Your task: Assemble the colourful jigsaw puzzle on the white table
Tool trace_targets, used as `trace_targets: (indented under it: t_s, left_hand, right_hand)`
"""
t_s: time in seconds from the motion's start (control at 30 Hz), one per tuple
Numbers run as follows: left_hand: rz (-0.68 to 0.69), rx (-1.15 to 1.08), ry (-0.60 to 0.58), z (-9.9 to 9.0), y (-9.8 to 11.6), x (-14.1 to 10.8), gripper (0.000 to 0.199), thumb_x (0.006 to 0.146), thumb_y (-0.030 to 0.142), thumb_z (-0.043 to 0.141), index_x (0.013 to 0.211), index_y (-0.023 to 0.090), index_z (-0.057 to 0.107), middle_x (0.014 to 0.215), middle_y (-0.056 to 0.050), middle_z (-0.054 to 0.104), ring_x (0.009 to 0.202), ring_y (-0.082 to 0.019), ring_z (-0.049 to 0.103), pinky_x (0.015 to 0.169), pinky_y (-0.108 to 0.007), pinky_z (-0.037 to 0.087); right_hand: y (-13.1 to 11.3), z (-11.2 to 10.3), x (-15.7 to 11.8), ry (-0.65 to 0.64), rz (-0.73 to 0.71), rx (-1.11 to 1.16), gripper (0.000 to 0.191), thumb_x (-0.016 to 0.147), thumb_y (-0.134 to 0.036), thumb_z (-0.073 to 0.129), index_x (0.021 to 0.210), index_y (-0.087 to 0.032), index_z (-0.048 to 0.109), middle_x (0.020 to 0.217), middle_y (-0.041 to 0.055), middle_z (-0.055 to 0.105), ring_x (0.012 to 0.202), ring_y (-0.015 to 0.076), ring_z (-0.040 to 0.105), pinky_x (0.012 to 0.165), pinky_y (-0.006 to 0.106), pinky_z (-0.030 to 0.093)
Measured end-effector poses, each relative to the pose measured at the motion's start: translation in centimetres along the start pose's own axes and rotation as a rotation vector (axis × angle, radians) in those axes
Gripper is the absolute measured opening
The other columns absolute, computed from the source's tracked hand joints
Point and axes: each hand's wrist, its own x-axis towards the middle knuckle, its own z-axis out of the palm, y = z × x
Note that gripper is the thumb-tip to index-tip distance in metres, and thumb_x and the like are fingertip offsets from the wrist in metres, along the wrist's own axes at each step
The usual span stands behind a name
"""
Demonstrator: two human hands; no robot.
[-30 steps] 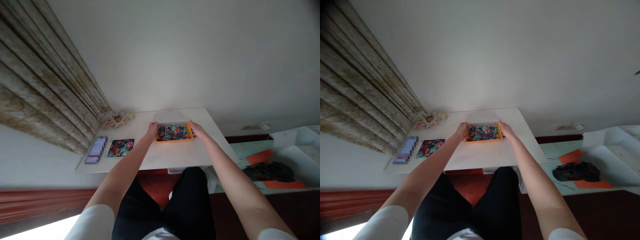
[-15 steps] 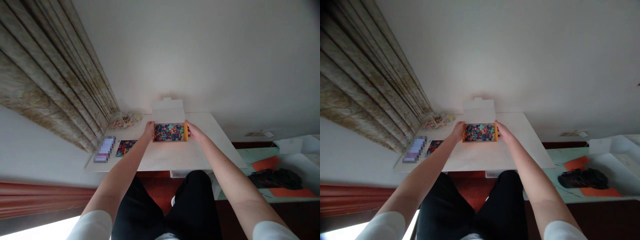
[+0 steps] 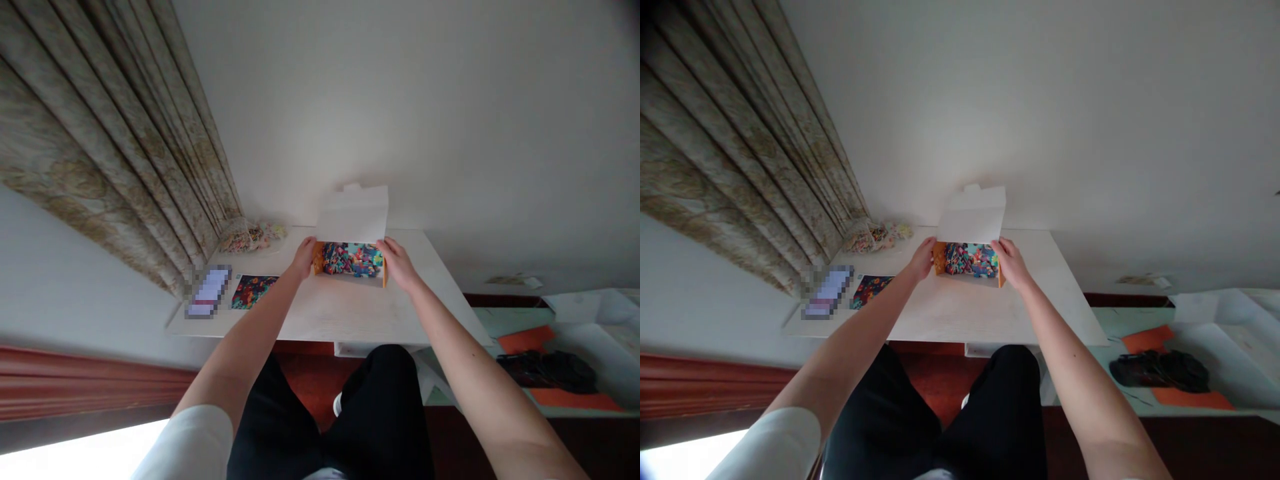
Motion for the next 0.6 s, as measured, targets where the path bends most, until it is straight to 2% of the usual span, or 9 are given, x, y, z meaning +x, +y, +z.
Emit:
trace_targets:
  t_s: [0.1,0.23,0.33,0.47,0.53,0.6]
  left_hand:
    - [0.001,-0.032,-0.087,0.1,0.3,0.3,0.016,0.097,0.041,0.061,0.101,0.025,0.061,0.108,-0.003,0.072,0.094,-0.016,0.066,0.081,-0.027,0.051]
    - [0.001,-0.103,-0.114,0.4,0.2,0.5,0.014,0.100,0.038,0.057,0.097,0.025,0.057,0.103,-0.002,0.068,0.089,-0.014,0.063,0.083,-0.026,0.050]
    - [0.010,-0.120,-0.101,0.7,-0.1,0.5,0.018,0.100,0.041,0.059,0.095,0.025,0.055,0.097,0.000,0.064,0.085,-0.014,0.062,0.084,-0.028,0.051]
    - [0.015,-0.126,-0.061,1.0,-0.3,0.2,0.024,0.100,0.049,0.060,0.098,0.025,0.055,0.095,-0.001,0.065,0.087,-0.016,0.065,0.084,-0.030,0.054]
    - [0.029,-0.135,-0.060,1.1,-0.4,-0.2,0.026,0.101,0.051,0.059,0.104,0.026,0.057,0.102,-0.003,0.069,0.096,-0.019,0.068,0.087,-0.032,0.056]
    - [0.054,-0.120,-0.079,1.2,-0.5,-0.6,0.028,0.102,0.053,0.058,0.113,0.028,0.059,0.117,-0.005,0.071,0.109,-0.020,0.069,0.092,-0.033,0.056]
  right_hand:
    - [-0.1,-0.1,-0.3,0.014,-0.210,-0.153,0.052,0.093,-0.074,0.055,0.090,-0.024,0.071,0.107,0.0083,0.065,0.111,0.0255,0.061,0.105,0.041,0.047]
    - [0.3,0.4,-1.3,-0.003,-0.377,-0.244,0.048,0.100,-0.067,0.050,0.099,-0.024,0.072,0.114,0.0105,0.059,0.116,0.0264,0.059,0.109,0.045,0.047]
    - [0.4,0.8,-2.2,-0.003,-0.443,-0.302,0.042,0.104,-0.059,0.048,0.104,-0.024,0.072,0.117,0.0119,0.058,0.120,0.0279,0.058,0.109,0.047,0.048]
    - [0.3,1.4,-3.0,0.015,-0.503,-0.354,0.036,0.105,-0.051,0.049,0.101,-0.024,0.071,0.118,0.0131,0.057,0.119,0.0286,0.058,0.108,0.047,0.050]
    - [0.3,1.6,-3.3,0.029,-0.518,-0.378,0.032,0.105,-0.048,0.050,0.101,-0.024,0.071,0.120,0.0137,0.056,0.120,0.0293,0.058,0.107,0.048,0.050]
    - [0.3,1.8,-3.5,0.051,-0.533,-0.396,0.029,0.105,-0.044,0.051,0.102,-0.024,0.071,0.122,0.0143,0.056,0.121,0.0299,0.058,0.107,0.049,0.051]
